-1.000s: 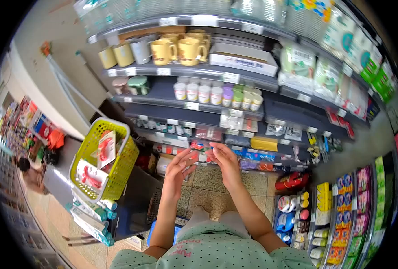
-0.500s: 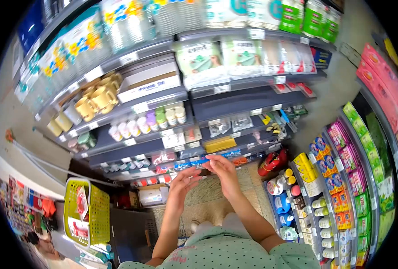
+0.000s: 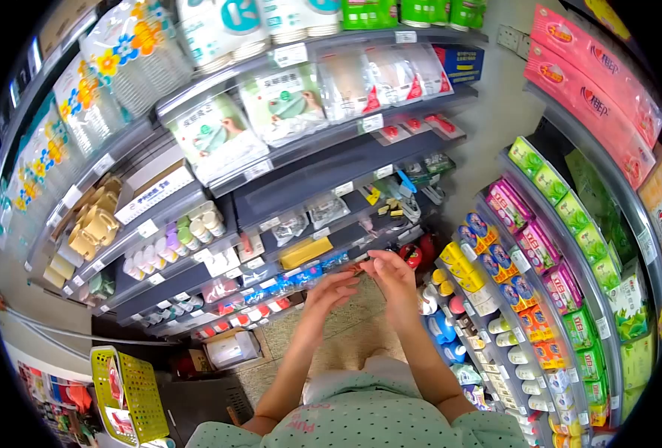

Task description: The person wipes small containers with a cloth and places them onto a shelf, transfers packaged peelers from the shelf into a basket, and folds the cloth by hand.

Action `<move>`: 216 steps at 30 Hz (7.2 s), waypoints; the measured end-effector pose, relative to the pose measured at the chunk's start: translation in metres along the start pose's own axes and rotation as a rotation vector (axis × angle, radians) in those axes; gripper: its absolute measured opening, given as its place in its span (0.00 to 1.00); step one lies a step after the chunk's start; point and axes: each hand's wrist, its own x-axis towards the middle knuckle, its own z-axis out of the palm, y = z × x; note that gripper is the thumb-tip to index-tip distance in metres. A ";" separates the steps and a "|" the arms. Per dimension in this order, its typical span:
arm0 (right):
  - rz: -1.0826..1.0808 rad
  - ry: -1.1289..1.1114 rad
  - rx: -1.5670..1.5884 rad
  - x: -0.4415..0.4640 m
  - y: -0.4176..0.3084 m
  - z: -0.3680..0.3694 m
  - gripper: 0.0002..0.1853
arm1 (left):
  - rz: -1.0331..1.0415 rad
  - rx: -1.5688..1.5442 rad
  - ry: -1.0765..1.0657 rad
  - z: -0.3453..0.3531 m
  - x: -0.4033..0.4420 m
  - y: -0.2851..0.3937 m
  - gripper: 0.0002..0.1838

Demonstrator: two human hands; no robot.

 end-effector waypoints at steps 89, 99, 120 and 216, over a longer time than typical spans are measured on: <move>-0.014 0.591 -0.307 0.482 0.026 -0.215 0.04 | -0.333 -0.713 0.120 0.021 0.459 -0.055 0.29; 0.029 0.649 -0.081 0.393 0.021 -0.227 0.05 | -0.514 -0.420 -0.001 0.032 0.395 -0.072 0.21; 0.051 0.611 0.022 0.292 0.045 -0.206 0.06 | -0.180 -0.158 0.180 0.030 0.372 -0.112 0.05; 0.521 -1.319 -0.342 -0.252 0.273 0.418 0.15 | 0.788 -0.350 1.749 -0.371 -0.519 -0.037 0.20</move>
